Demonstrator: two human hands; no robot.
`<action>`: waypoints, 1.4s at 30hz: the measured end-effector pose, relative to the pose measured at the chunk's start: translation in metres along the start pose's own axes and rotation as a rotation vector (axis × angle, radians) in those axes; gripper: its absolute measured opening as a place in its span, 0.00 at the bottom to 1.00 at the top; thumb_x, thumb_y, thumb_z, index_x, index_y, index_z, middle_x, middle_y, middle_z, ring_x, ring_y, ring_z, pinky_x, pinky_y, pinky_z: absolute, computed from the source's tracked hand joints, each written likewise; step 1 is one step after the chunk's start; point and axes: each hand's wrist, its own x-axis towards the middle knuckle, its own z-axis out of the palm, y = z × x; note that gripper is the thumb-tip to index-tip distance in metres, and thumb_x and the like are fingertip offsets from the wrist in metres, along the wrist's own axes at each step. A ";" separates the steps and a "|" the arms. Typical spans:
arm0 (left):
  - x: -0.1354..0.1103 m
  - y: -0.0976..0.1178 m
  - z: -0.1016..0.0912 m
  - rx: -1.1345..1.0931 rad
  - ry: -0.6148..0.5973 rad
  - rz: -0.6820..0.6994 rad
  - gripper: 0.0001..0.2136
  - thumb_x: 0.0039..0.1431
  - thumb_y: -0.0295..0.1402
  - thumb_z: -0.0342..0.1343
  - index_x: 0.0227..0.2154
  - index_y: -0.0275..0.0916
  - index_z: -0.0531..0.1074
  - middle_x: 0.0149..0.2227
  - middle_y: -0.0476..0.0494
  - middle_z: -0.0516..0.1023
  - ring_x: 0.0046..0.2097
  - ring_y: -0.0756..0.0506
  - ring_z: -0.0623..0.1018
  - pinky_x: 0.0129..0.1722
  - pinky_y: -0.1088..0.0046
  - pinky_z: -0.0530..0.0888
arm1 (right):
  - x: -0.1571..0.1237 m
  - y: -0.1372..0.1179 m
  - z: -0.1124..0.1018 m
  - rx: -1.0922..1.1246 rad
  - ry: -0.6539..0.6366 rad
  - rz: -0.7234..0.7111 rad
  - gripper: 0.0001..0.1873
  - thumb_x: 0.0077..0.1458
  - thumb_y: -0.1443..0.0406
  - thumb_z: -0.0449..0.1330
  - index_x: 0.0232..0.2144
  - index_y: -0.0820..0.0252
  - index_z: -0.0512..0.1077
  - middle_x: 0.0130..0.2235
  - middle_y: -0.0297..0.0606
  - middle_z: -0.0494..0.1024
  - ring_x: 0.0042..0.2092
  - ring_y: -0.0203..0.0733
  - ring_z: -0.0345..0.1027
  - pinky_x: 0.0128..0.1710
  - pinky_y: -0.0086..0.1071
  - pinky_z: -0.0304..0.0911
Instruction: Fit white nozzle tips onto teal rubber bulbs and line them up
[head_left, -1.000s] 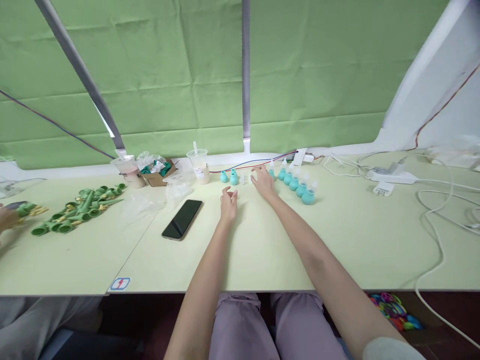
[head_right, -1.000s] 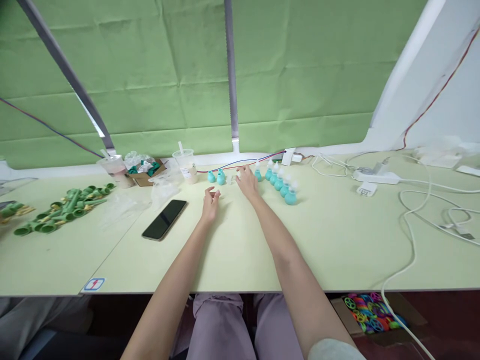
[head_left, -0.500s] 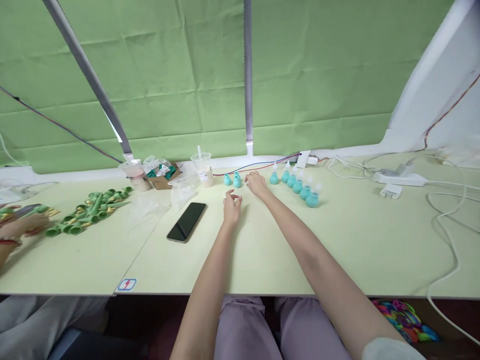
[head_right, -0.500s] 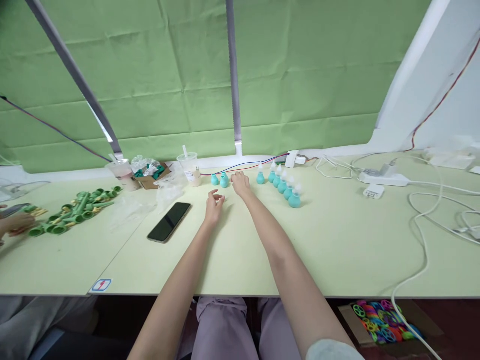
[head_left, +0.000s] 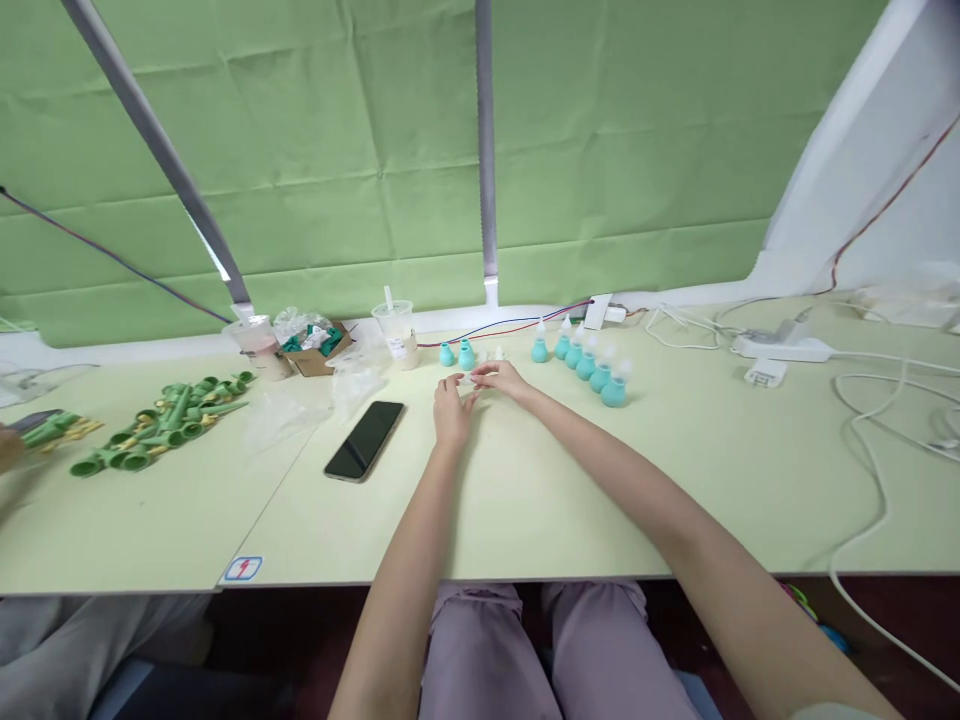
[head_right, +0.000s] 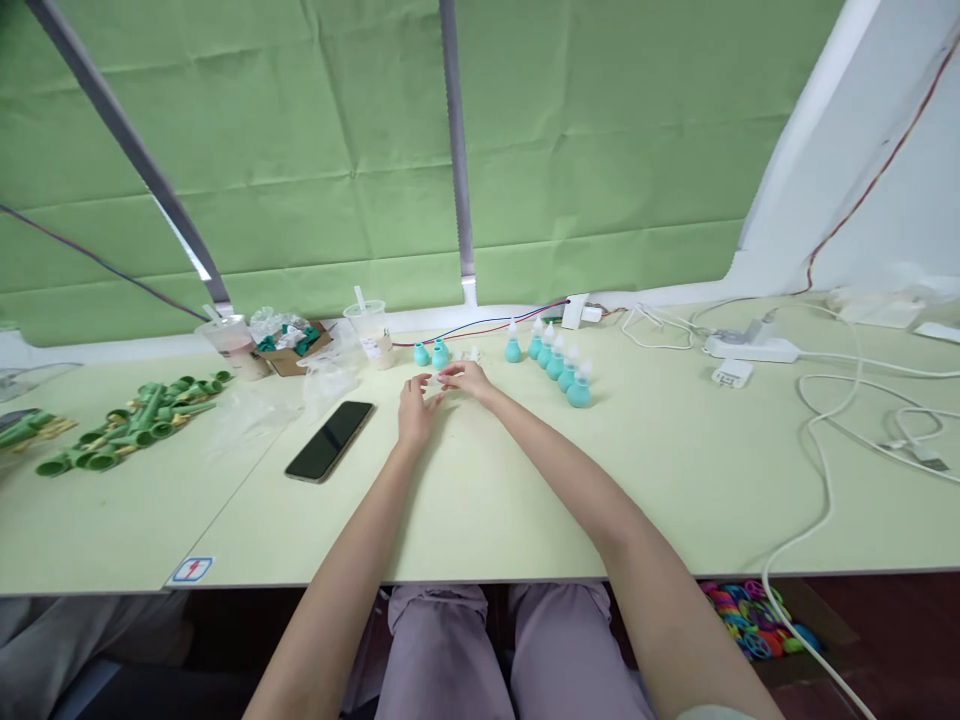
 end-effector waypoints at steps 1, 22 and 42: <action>0.000 0.001 -0.001 0.018 0.007 -0.002 0.14 0.57 0.27 0.58 0.46 0.40 0.66 0.43 0.41 0.70 0.43 0.43 0.71 0.44 0.65 0.69 | -0.007 0.001 0.000 0.043 -0.014 0.015 0.06 0.51 0.67 0.63 0.32 0.64 0.75 0.33 0.38 0.79 0.30 0.34 0.73 0.35 0.28 0.69; 0.002 0.006 0.001 -0.035 -0.144 0.026 0.15 0.56 0.25 0.57 0.46 0.41 0.72 0.34 0.46 0.74 0.35 0.47 0.72 0.41 0.71 0.70 | 0.005 0.038 -0.054 -0.529 0.407 0.121 0.15 0.53 0.74 0.53 0.43 0.66 0.71 0.46 0.49 0.71 0.47 0.47 0.67 0.50 0.39 0.59; 0.001 0.007 0.002 -0.032 -0.152 -0.012 0.10 0.58 0.27 0.56 0.42 0.41 0.74 0.37 0.45 0.75 0.38 0.46 0.73 0.41 0.69 0.69 | 0.033 0.021 -0.012 -1.050 0.320 -0.040 0.12 0.55 0.67 0.54 0.35 0.60 0.78 0.47 0.48 0.69 0.51 0.52 0.54 0.48 0.44 0.49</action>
